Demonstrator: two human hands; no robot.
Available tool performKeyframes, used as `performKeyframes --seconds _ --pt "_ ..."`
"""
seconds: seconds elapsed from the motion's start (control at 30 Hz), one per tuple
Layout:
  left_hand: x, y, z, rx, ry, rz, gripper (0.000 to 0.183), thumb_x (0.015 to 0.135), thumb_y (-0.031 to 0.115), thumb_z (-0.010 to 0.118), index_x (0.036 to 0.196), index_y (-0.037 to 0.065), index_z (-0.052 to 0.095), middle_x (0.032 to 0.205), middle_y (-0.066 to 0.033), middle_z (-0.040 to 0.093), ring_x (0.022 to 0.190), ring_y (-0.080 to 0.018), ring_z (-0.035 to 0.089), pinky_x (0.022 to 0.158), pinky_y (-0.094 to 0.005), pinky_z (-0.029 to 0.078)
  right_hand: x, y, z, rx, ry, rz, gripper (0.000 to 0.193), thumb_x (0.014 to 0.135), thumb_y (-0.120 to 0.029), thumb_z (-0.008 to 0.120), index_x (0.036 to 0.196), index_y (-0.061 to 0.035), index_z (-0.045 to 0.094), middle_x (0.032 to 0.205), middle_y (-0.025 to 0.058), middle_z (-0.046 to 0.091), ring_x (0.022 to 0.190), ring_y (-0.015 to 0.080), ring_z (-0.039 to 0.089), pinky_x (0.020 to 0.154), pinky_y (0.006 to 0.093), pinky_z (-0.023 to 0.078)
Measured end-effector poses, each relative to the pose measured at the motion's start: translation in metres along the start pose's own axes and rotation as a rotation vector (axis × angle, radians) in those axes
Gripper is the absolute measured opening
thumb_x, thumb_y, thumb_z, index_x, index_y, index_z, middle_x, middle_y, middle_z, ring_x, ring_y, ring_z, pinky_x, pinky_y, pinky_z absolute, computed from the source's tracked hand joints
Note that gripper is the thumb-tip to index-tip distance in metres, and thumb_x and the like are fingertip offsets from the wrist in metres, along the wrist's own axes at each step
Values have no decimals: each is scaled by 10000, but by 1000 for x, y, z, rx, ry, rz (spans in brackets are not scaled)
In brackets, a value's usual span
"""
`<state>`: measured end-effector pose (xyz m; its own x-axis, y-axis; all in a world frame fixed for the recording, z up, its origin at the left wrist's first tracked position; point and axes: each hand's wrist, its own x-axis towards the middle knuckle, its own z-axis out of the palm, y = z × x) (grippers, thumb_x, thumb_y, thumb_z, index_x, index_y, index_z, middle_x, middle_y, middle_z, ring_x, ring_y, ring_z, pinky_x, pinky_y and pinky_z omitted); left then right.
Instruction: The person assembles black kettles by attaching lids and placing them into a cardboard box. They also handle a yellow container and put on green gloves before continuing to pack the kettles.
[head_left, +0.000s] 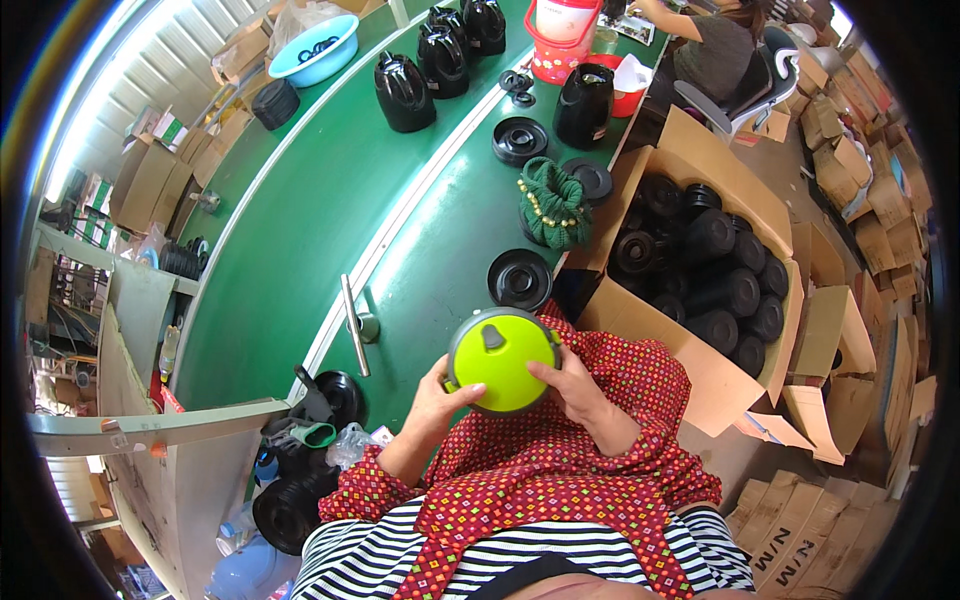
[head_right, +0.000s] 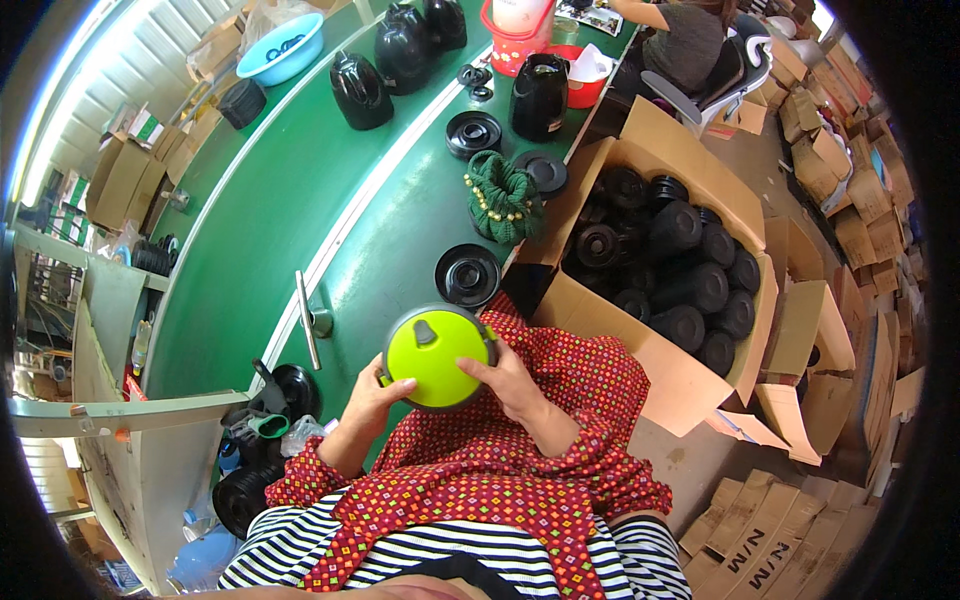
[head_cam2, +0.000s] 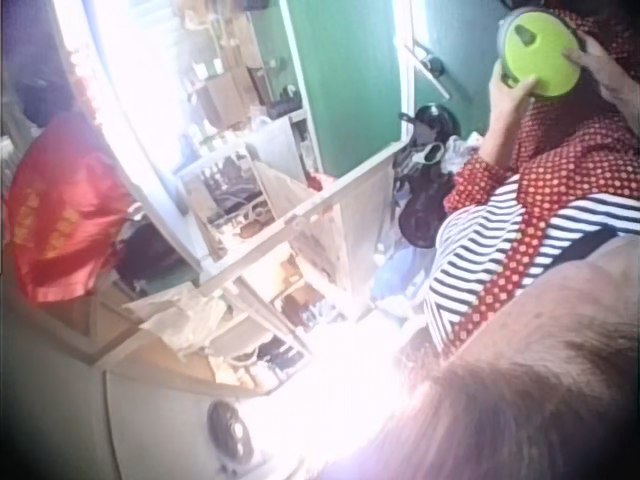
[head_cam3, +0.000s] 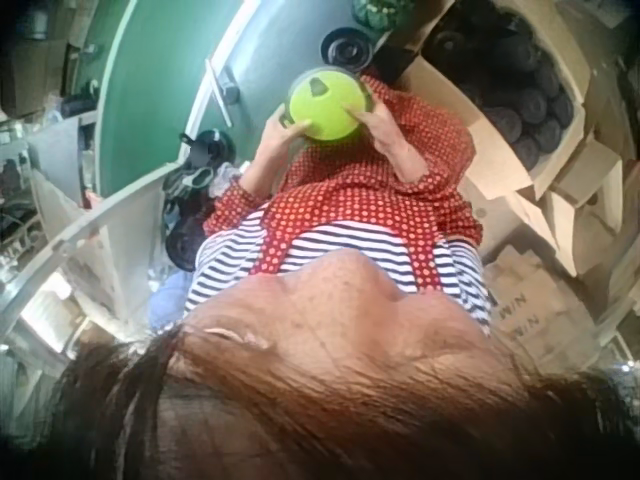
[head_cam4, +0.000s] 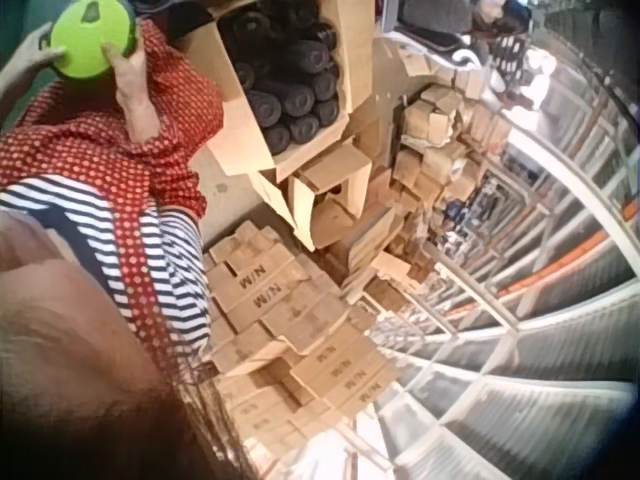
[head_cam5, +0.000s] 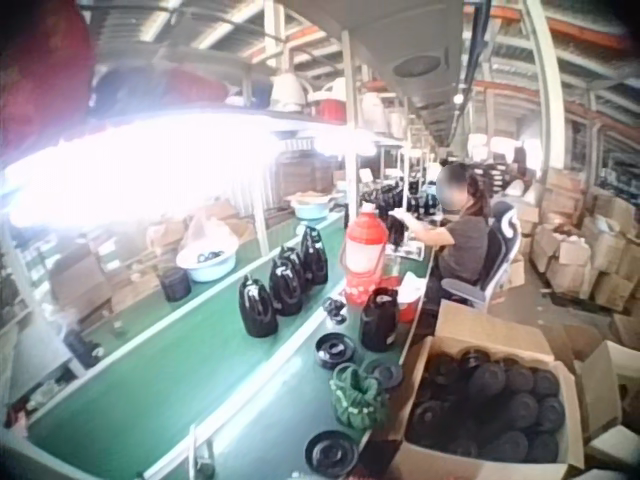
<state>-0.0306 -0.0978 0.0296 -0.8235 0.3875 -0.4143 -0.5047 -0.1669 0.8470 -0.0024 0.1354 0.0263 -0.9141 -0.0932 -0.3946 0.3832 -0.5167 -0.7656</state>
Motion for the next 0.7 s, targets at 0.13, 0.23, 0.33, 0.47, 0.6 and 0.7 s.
performKeyframes --seconds 0.13,0.23,0.33,0.47,0.6,0.7 --pt "4 7 34 131 -71 -4 751 810 144 845 1434 -28 464 1317 -120 599 1203 -210 580 1054 -336 453 -25 -1 -27 28 79 -40 611 869 -102 782 1410 -61 502 1303 76 610 1221 209 565 1072 348 428" --pt "11 -6 44 247 -260 90 831 849 211 832 1501 -16 371 1390 -138 540 1256 -215 550 1072 -355 445 -49 6 -68 73 178 -44 586 895 -141 720 1430 -58 495 1336 102 608 1209 241 591 1051 396 469" --pt "16 -13 55 309 -294 70 913 891 249 801 1578 32 240 1505 -178 435 1349 -257 488 1120 -393 418 -68 19 -106 141 177 -91 664 919 -328 649 1486 -52 440 1426 136 565 1280 306 570 1105 463 446" --pt "11 -6 69 453 -246 201 959 870 391 805 1566 3 271 1474 -268 461 1277 -298 557 1060 -392 476 -77 41 -158 252 154 -121 676 938 -454 651 1488 -111 458 1428 113 565 1286 291 553 1119 472 420" --pt "1 7 77 414 -239 168 792 928 345 754 1539 38 356 1497 -169 471 1275 -222 550 1083 -373 453 -83 47 -161 295 177 -119 647 943 -470 646 1473 -138 480 1398 100 593 1294 278 550 1106 447 432" --pt "-5 23 71 492 -126 219 630 952 300 728 1469 50 470 1354 -135 606 1209 -210 591 1023 -359 497 -94 40 -152 338 218 -92 644 946 -433 646 1477 -117 466 1399 107 584 1292 289 550 1107 465 429"
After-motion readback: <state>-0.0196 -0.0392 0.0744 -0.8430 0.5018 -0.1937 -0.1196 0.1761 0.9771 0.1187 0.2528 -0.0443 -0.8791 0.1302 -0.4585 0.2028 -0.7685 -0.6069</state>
